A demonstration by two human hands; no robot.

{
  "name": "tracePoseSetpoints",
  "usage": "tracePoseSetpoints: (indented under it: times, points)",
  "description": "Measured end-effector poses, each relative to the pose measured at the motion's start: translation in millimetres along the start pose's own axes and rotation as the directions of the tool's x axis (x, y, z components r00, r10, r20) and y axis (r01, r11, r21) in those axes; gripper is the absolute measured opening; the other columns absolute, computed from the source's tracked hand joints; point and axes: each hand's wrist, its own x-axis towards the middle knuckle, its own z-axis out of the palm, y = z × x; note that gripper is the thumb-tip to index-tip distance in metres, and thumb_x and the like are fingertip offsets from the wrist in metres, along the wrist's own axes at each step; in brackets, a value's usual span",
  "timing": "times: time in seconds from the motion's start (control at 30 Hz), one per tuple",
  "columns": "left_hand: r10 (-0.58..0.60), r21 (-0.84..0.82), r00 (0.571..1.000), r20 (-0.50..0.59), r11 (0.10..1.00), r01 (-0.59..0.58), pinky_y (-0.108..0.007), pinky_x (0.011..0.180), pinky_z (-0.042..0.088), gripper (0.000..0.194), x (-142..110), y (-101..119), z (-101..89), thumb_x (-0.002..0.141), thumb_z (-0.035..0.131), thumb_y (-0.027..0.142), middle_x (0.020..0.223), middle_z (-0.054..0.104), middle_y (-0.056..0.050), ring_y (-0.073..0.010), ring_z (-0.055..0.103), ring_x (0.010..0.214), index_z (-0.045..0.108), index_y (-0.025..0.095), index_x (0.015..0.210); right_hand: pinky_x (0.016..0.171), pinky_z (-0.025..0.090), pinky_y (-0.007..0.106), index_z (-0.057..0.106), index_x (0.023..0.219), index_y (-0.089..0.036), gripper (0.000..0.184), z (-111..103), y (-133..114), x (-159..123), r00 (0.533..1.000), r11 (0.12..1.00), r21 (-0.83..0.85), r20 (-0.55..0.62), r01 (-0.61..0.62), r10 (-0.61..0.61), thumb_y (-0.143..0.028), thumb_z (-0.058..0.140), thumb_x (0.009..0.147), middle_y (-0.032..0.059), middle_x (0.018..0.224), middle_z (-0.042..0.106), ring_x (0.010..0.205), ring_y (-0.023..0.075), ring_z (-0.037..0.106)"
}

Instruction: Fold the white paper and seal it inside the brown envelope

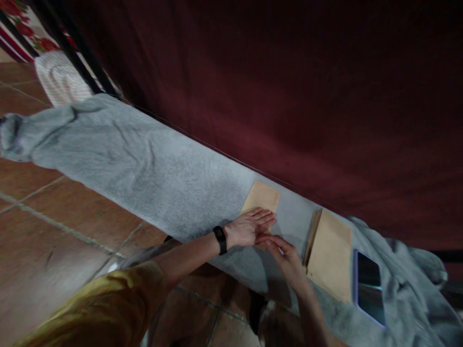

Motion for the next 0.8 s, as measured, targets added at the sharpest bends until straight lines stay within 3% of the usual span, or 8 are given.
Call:
tracePoseSetpoints:
  times: [0.17, 0.27, 0.5, 0.67, 0.8]
  points:
    - [0.005, -0.044, 0.998, -0.062, 0.999, -0.008, -0.04, 0.127, 0.014, 0.057, -8.1, 6.3, 5.0, 0.105, 0.044, 0.043, 0.165, 0.035, -0.005, -0.018, 0.024, 0.154, 0.033, 0.022, 0.157, 0.09, 0.057, 0.042, 0.076, 0.097, -0.021, 0.036, 2.0, 7.6, 7.2, 0.957, 0.999, -0.009, -0.287, -0.046, 0.042, -0.051, 0.056, 0.094, 0.0082, 0.099, 0.079, 0.097, 0.0263, 0.072]
    - [0.047, -0.063, 0.996, -0.07, 0.997, -0.052, -0.04, 0.127, 0.017, 0.06, -12.7, 10.4, 3.6, 0.104, 0.047, 0.044, 0.161, 0.041, -0.007, -0.0196, 0.028, 0.152, 0.033, 0.02, 0.157, 0.097, 0.055, 0.046, 0.076, 0.104, -0.021, 0.038, 1.4, 11.2, 10.6, 0.934, 0.999, -0.015, -0.357, -0.028, 0.021, -0.051, 0.054, 0.094, 0.0096, 0.108, 0.078, 0.104, 0.0271, 0.07]
    - [0.147, -0.035, 0.986, -0.081, 0.988, -0.15, -0.038, 0.126, 0.02, 0.069, -27.3, 22.4, -4.0, 0.1, 0.049, 0.053, 0.154, 0.049, -0.017, -0.0248, 0.036, 0.149, 0.042, 0.006, 0.15, 0.109, 0.049, 0.049, 0.072, 0.12, -0.021, 0.048, 8.1, 16.3, 19.7, 0.961, 0.997, -0.054, -0.274, -0.055, 0.038, -0.056, 0.048, 0.097, 0.0111, 0.129, 0.071, 0.124, 0.0273, 0.063]
    - [0.158, -0.008, 0.985, -0.067, 0.987, -0.159, -0.039, 0.126, 0.021, 0.07, -33.2, 26.5, 0.3, 0.095, 0.053, 0.062, 0.151, 0.053, -0.016, -0.0274, 0.042, 0.145, 0.052, 0.011, 0.144, 0.115, 0.044, 0.051, 0.066, 0.131, -0.02, 0.053, 17.9, 22.4, 31.8, 0.981, 0.994, -0.105, -0.193, -0.03, 0.01, -0.056, 0.043, 0.1, 0.0117, 0.139, 0.065, 0.131, 0.0261, 0.058]
    - [0.186, -0.048, 0.977, -0.099, 0.98, -0.192, -0.04, 0.124, 0.025, 0.068, -35.0, 27.9, 0.6, 0.093, 0.058, 0.062, 0.148, 0.056, -0.014, -0.0279, 0.043, 0.144, 0.056, 0.013, 0.14, 0.12, 0.038, 0.051, 0.06, 0.138, -0.022, 0.051, 21.9, 28.0, 40.1, 0.992, 0.977, -0.207, -0.097, 0.057, -0.078, -0.05, 0.034, 0.104, 0.0103, 0.148, 0.057, 0.139, 0.0229, 0.051]
